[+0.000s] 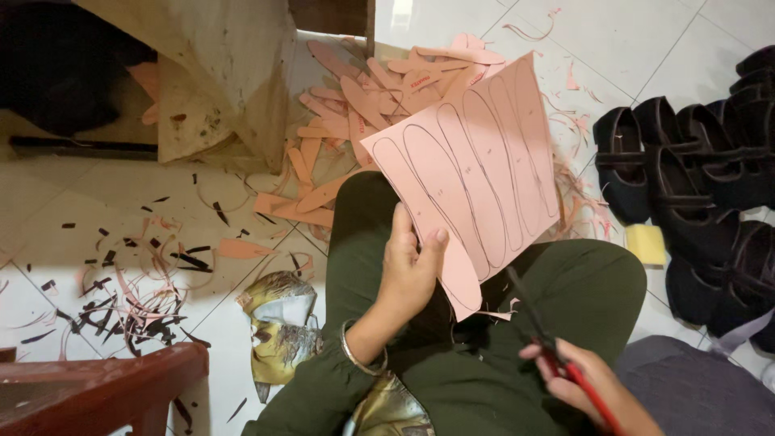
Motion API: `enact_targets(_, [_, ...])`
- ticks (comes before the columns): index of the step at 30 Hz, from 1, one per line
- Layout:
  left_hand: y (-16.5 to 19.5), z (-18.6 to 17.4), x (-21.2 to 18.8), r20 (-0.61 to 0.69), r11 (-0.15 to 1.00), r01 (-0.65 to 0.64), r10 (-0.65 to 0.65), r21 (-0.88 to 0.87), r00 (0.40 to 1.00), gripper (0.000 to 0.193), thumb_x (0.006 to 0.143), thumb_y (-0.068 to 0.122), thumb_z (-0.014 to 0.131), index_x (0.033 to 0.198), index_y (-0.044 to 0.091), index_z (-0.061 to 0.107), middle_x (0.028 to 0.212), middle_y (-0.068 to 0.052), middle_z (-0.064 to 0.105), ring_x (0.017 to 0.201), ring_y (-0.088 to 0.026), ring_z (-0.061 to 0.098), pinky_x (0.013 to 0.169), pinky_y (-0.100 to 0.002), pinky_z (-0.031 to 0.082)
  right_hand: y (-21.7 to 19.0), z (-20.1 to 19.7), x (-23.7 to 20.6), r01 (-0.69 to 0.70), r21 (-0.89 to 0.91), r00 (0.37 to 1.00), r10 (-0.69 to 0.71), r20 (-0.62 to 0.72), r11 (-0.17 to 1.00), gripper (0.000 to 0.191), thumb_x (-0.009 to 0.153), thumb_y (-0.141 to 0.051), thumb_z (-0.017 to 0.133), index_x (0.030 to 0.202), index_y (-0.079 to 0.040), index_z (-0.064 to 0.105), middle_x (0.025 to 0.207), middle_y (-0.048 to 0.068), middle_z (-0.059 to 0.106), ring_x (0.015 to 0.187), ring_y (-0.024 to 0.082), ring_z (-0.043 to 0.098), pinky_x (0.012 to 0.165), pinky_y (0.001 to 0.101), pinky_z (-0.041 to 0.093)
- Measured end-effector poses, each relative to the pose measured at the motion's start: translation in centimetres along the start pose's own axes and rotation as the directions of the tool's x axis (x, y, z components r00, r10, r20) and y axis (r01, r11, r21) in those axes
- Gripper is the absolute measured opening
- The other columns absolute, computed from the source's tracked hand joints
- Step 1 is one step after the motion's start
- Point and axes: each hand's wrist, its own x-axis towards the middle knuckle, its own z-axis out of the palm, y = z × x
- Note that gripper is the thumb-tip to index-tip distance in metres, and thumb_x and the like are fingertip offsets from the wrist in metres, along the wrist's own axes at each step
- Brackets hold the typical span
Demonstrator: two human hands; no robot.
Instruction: The person sits on the floor holding a pink foam sheet marked with outlines and cuts along the drawn lines with red-handled scissors. They trim the cut pieces, place finished pieces onto a growing pile, and pick up the sheet to continue cutting more shapes.
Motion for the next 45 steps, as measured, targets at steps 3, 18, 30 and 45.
enact_targets(3, [0.5, 0.0, -0.5, 0.032, 0.998, -0.037, 0.035, 0.054, 0.999, 0.033, 0.103, 0.008, 0.057, 0.134, -0.001, 0.048, 0.118, -0.008, 0.069, 0.110, -0.010, 0.062, 0.095, -0.026, 0.051, -0.7, -1.1, -1.4, 0.156, 0.050, 0.987, -0.158, 0.034, 0.987, 0.046, 0.079, -0.019, 0.071, 0.122, -0.005, 0.062, 0.084, 0.001, 0.057, 0.076, 0.012, 0.049, 0.068, 0.0268, 0.046])
enact_targets(18, [2.8, 1.5, -2.4, 0.331, 0.987, 0.153, -0.126, -0.057, 0.935, 0.046, 0.101, 0.009, 0.063, 0.142, 0.000, 0.045, 0.119, -0.009, 0.070, 0.103, -0.009, 0.066, 0.087, -0.027, 0.056, -5.5, 1.0, 1.3, 0.220, 0.044, 0.964, -0.224, 0.144, 0.975, 0.034, 0.087, -0.034, 0.062, 0.100, -0.002, 0.063, 0.085, 0.003, 0.059, 0.081, 0.014, 0.055, 0.074, 0.0287, 0.048])
enact_targets(30, [3.8, 1.8, -3.2, 0.332, 0.994, -0.033, -0.003, 0.103, 0.943, 0.044, 0.101, 0.014, 0.065, 0.135, -0.003, 0.043, 0.105, -0.016, 0.074, 0.093, -0.017, 0.072, 0.080, -0.030, 0.056, -6.7, 2.8, 1.9, 0.251, -0.124, 0.961, -0.262, -0.085, 0.960, 0.033, 0.080, -0.033, 0.063, 0.083, 0.000, 0.069, 0.066, 0.005, 0.066, 0.062, 0.014, 0.058, 0.058, 0.0294, 0.048])
enact_targets(45, [1.4, 3.3, -3.6, -0.033, 0.946, 0.045, -0.058, -0.320, 0.998, 0.058, 0.091, 0.001, 0.073, 0.137, 0.002, 0.038, 0.105, 0.001, 0.049, 0.084, -0.003, 0.048, 0.067, -0.018, 0.041, -5.8, 3.4, 1.7, 0.202, 0.112, 0.979, -0.197, -0.058, 0.973, 0.034, 0.088, -0.031, 0.055, 0.084, 0.001, 0.066, 0.066, 0.008, 0.066, 0.056, 0.016, 0.061, 0.052, 0.0302, 0.050])
